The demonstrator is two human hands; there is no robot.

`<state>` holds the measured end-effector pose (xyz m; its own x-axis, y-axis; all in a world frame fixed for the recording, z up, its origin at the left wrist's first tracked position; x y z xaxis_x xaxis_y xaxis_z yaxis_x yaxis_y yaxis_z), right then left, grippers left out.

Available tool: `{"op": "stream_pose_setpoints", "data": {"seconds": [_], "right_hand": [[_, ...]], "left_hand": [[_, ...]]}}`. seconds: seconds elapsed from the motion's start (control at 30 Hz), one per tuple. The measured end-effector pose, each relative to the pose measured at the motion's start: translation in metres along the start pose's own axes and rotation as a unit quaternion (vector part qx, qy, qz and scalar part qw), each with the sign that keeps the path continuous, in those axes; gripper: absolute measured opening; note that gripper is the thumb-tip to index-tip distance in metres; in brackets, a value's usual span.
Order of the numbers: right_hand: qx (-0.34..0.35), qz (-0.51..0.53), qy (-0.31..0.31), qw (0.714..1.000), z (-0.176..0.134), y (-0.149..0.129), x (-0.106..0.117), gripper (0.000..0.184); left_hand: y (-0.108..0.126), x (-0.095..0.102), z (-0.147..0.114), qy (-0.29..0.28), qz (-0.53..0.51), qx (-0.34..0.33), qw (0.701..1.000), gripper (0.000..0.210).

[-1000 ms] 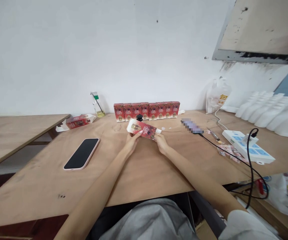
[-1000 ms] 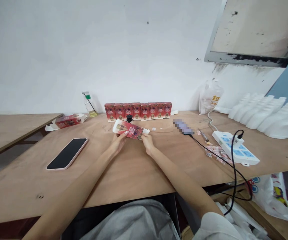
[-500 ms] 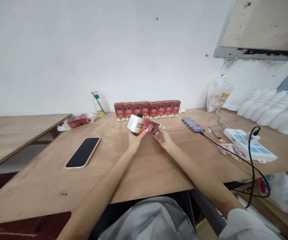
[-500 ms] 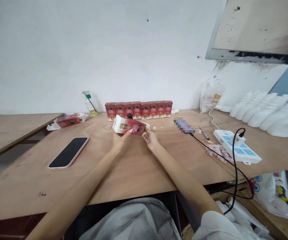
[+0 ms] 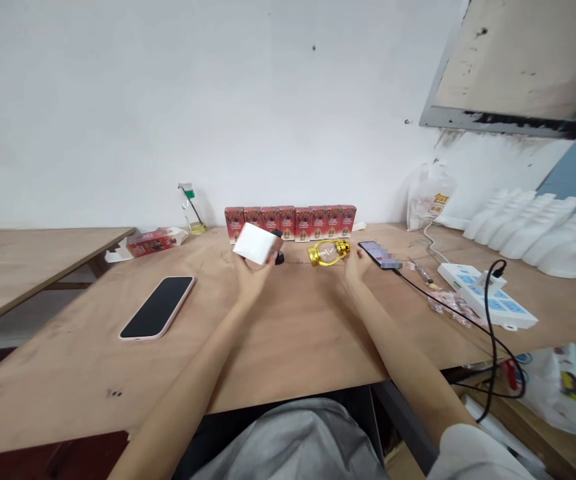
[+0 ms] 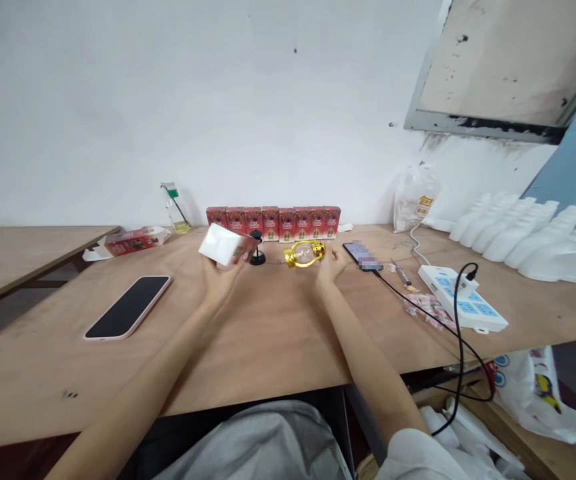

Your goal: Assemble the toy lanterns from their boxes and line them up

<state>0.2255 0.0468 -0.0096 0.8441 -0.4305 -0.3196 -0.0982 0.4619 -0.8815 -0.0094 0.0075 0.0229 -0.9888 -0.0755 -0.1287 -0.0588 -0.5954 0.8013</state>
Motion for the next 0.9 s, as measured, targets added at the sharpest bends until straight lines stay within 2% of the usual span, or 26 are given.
{"op": "stream_pose_setpoints", "data": {"seconds": [0.1, 0.17, 0.2, 0.27, 0.37, 0.43, 0.5, 0.57, 0.7, 0.73, 0.8, 0.9], "right_hand": [[0.085, -0.165, 0.023, 0.982, -0.004, -0.016, 0.001, 0.037], [0.118, -0.239, -0.016, 0.964, -0.008, -0.021, -0.001, 0.038], [0.13, -0.266, -0.034, 0.955, -0.01, -0.021, -0.002, 0.037], [0.141, -0.304, -0.05, 0.941, -0.013, -0.02, -0.002, 0.036], [0.147, -0.335, -0.027, 0.93, -0.014, -0.021, 0.001, 0.035], [0.176, -0.356, -0.004, 0.918, -0.016, -0.024, 0.002, 0.031], [0.223, -0.37, -0.01, 0.902, -0.023, -0.028, -0.002, 0.027], [0.267, -0.361, -0.066, 0.891, -0.037, -0.03, -0.01, 0.026], [0.317, -0.311, -0.273, 0.853, -0.071, -0.023, -0.034, 0.028], [0.319, -0.301, -0.305, 0.845, -0.077, -0.021, -0.038, 0.032], [0.317, -0.286, -0.331, 0.841, -0.085, -0.018, -0.044, 0.04], [0.31, -0.276, -0.333, 0.846, -0.084, -0.018, -0.044, 0.051]], "left_hand": [[-0.001, 0.002, -0.004, -0.112, 0.145, -0.076, 0.98, 0.06], [-0.002, 0.001, -0.007, -0.172, 0.209, -0.119, 0.955, 0.057], [-0.002, 0.001, -0.008, -0.184, 0.23, -0.127, 0.947, 0.056], [-0.004, 0.0, -0.008, -0.193, 0.251, -0.123, 0.941, 0.054], [-0.007, 0.001, -0.008, -0.189, 0.249, -0.113, 0.943, 0.053], [-0.009, 0.001, -0.007, -0.189, 0.246, -0.109, 0.944, 0.052], [-0.011, 0.002, -0.007, -0.185, 0.236, -0.095, 0.949, 0.05], [-0.011, 0.002, -0.006, -0.177, 0.231, -0.075, 0.954, 0.05], [-0.014, 0.003, -0.006, -0.186, 0.272, -0.074, 0.941, 0.054], [-0.015, 0.003, -0.006, -0.191, 0.288, -0.084, 0.935, 0.054], [-0.018, 0.005, -0.006, -0.195, 0.319, -0.106, 0.921, 0.053], [-0.02, 0.006, -0.005, -0.21, 0.35, -0.132, 0.903, 0.051]]}}
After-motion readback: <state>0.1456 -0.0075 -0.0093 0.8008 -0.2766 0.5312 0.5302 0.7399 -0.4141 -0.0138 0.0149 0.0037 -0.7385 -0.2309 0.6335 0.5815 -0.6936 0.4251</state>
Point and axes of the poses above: each hand's wrist, its own z-axis towards the middle knuckle, its own x-axis out of the back of the hand, y = z × x, the point moved 1 cm from there along z, towards the middle knuckle, and after that the axes turned 15 degrees about -y, right-handed, at the moved point
